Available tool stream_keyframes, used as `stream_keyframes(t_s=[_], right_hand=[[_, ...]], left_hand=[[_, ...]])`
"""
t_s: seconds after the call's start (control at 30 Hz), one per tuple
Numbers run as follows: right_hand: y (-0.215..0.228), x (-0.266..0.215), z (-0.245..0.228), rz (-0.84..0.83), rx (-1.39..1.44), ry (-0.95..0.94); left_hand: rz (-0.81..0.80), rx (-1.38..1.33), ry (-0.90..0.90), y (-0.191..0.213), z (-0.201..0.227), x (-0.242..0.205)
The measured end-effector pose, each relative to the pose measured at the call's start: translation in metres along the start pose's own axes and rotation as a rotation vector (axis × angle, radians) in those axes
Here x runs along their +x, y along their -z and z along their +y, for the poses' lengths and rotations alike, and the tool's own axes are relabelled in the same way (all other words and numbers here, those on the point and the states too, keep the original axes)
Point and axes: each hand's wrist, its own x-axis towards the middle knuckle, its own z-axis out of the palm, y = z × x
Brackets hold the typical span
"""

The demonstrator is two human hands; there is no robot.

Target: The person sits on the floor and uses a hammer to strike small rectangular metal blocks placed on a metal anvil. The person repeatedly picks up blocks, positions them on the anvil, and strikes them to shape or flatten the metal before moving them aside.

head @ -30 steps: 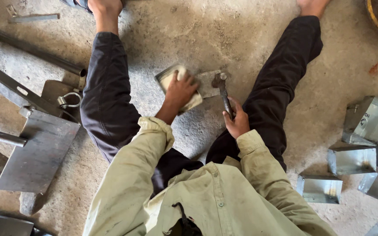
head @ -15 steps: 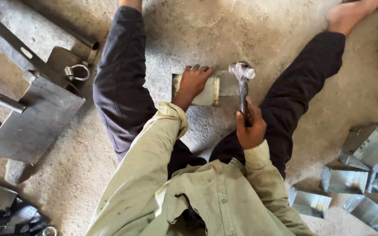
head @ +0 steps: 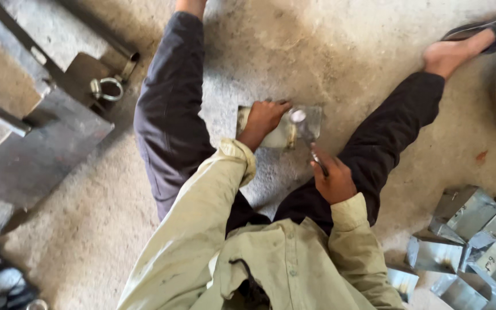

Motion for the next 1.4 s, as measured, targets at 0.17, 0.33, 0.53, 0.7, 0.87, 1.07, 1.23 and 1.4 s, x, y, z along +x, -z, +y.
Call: stream_keyframes(t_s=[0.17, 0.33, 0.53, 0.7, 0.87, 1.07, 1.23, 1.4], right_hand=[[0.0, -0.017, -0.008, 0.204, 0.108, 0.082], [-0.003, -0.004, 0.019, -0.011, 0.03, -0.054], [-0.031, -0.029, 0.049, 0.191, 0.228, -0.26], [-0.057, -0.031, 0.052, 0.206, 0.191, -0.378], [-0.021, -0.031, 0.016, 0.371, 0.628, -0.45], [0.017, -0.024, -0.03, 0.653, 0.635, -0.085], [0.014, 0.002, -0.02, 0.434, 0.24, -0.062], [0.028, 0.003, -0.022, 0.314, 0.262, -0.209]], left_hand=[[0.182, 0.008, -0.048, -0.025, -0.006, 0.0], [0.116, -0.001, -0.032, -0.025, -0.005, 0.003], [0.051, 0.021, -0.007, -0.009, -0.002, 0.001], [0.241, 0.164, -0.085, 0.031, 0.017, -0.007], [0.272, 0.151, -0.037, 0.051, 0.05, -0.023], [0.298, 0.181, -0.019, 0.055, 0.051, -0.016], [0.322, 0.202, -0.014, 0.051, 0.051, -0.017], [0.357, 0.213, -0.027, 0.053, 0.05, -0.015]])
